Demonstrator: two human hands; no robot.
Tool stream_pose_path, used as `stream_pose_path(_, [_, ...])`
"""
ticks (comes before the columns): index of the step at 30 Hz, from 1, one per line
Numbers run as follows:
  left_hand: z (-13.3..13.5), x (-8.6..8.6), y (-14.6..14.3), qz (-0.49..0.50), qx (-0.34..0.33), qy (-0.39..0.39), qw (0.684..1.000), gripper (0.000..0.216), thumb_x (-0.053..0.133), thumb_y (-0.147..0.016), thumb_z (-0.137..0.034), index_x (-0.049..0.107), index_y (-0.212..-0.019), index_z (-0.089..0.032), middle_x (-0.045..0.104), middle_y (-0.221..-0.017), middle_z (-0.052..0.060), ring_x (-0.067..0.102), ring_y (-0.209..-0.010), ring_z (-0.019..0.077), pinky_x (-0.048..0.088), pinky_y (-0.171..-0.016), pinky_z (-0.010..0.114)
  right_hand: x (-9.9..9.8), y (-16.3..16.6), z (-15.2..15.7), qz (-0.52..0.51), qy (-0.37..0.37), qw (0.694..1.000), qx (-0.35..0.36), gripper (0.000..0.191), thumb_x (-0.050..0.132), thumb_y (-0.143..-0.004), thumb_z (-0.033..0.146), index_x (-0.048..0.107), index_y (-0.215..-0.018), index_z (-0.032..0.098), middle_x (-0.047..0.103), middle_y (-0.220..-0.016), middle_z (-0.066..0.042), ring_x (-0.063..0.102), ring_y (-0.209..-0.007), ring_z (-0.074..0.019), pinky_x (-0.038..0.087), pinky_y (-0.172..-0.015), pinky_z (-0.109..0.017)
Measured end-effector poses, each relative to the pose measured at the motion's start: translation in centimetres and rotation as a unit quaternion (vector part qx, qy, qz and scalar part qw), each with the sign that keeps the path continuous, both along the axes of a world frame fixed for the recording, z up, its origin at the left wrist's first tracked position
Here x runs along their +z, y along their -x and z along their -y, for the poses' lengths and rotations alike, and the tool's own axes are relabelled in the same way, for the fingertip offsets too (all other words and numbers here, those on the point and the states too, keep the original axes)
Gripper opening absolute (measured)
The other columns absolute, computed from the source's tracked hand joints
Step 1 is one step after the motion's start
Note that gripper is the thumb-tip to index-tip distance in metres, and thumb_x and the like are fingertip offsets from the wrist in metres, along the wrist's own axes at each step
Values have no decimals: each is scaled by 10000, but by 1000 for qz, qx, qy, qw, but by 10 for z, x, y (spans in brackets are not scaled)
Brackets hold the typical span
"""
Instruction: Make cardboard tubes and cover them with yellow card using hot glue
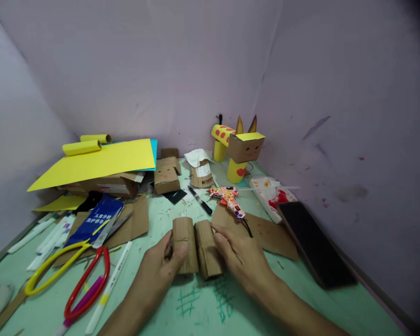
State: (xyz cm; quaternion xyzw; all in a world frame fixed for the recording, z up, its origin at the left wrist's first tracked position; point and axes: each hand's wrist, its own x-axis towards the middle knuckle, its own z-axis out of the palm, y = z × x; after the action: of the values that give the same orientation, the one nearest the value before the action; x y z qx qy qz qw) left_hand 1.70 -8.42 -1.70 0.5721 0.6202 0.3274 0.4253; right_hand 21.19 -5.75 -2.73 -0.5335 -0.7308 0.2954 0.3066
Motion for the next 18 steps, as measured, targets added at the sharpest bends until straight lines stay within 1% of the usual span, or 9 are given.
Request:
stream_pose_path(3, [-1,1,5,-103,63,33,992,699,371,-824,-581,455,-1299,-74,700,-828,97,626,-922,308,438,-824,418,6,-8,-2,20,-20,999,-32,388,397,-890,349,670,-1085,154,707,-1066,-144,642,-966,-314,464,-816,-431])
stream_pose_path(6, [-1,2,8,-124,78,47,988,668,347,-827,-587,463,-1291,-121,623,-603,13,635,-667,269,451,-650,374,20,-19,4,40,-23,998,-52,321,434,-869,347,683,-996,191,736,-934,-98,669,-798,-270,472,-647,-345])
stream_pose_path(9, [-3,0,10,-125,94,6,988,571,384,-826,-539,516,-1221,-148,639,-707,24,623,-657,229,449,-620,332,38,-30,23,98,-8,995,-31,197,534,-810,366,678,-767,238,671,-566,-22,593,-488,-203,356,-444,-276])
stream_pose_path(11, [-6,-3,11,-135,100,-46,985,531,406,-828,-493,509,-1224,-155,647,-896,56,607,-694,204,454,-661,329,43,-34,42,86,20,996,-3,171,587,-770,381,658,-682,252,622,-475,-4,555,-413,-184,326,-394,-263])
stream_pose_path(12, [-9,-5,11,-139,98,-71,983,528,414,-830,-472,486,-1250,-159,633,-960,63,591,-699,192,453,-680,330,42,-35,51,67,46,997,18,136,609,-755,373,662,-704,258,660,-529,-14,581,-437,-188,350,-393,-258])
stream_pose_path(14, [-15,-9,11,-132,74,-106,983,562,424,-838,-438,404,-1328,-164,613,-940,52,550,-683,177,444,-695,327,34,-32,69,18,69,996,50,103,655,-722,329,674,-804,269,738,-840,-49,629,-517,-184,431,-444,-260])
stream_pose_path(15, [-18,-11,10,-121,53,-113,985,587,429,-842,-427,360,-1362,-164,608,-901,41,532,-674,174,439,-696,323,27,-29,75,6,89,993,74,167,678,-704,304,670,-868,272,699,-1065,-66,648,-574,-182,471,-500,-271])
stream_pose_path(17, [-23,-14,8,-89,12,-112,990,610,441,-845,-414,326,-1390,-166,608,-872,33,518,-664,170,434,-703,316,12,-22,82,-17,107,990,86,252,683,-686,249,652,-935,272,589,-1262,-79,661,-637,-179,511,-588,-288])
stream_pose_path(18, [-25,-16,7,-75,-2,-109,991,600,444,-846,-405,337,-1387,-169,616,-915,43,528,-683,171,434,-720,317,5,-18,83,-29,111,990,77,276,663,-695,221,637,-965,268,530,-1327,-85,662,-665,-173,519,-641,-298])
